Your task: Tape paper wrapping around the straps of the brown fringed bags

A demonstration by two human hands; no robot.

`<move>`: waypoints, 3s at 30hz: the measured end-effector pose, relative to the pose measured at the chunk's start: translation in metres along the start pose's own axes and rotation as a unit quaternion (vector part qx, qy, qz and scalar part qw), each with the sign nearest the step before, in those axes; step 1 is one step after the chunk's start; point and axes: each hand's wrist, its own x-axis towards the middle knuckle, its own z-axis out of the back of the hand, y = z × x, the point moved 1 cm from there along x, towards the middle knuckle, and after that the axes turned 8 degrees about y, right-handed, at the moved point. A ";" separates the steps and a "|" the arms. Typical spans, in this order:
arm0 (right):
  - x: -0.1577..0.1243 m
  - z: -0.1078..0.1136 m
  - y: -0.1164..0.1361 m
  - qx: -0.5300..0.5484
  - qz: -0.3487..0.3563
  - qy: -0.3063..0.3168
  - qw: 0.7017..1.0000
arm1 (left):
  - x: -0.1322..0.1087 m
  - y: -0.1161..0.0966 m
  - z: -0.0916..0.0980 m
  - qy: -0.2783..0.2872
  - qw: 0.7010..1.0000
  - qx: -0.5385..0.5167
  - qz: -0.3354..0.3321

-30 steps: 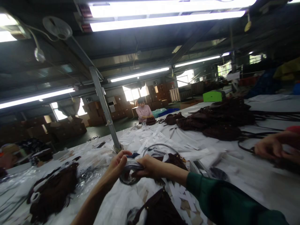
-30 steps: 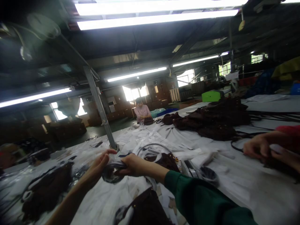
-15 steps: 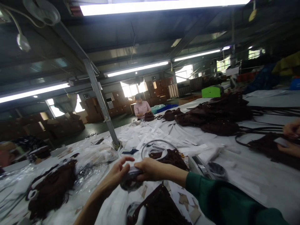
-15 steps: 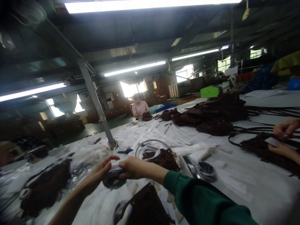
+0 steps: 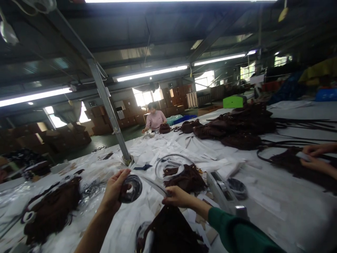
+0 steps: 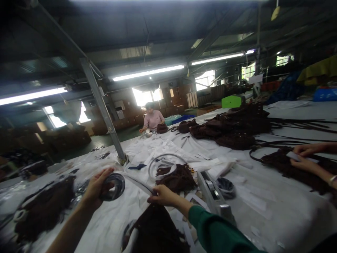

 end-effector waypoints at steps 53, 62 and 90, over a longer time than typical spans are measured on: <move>0.019 -0.014 0.016 -0.210 0.100 -0.018 0.972 | 0.019 0.106 -0.045 0.048 0.997 0.066 -0.012; 0.003 -0.003 -0.003 -0.304 0.030 -0.050 0.951 | 0.016 0.089 -0.025 0.318 0.891 0.325 0.025; -0.060 -0.043 0.010 -0.179 0.091 -0.278 0.939 | -0.023 0.150 -0.021 0.220 0.957 0.130 0.139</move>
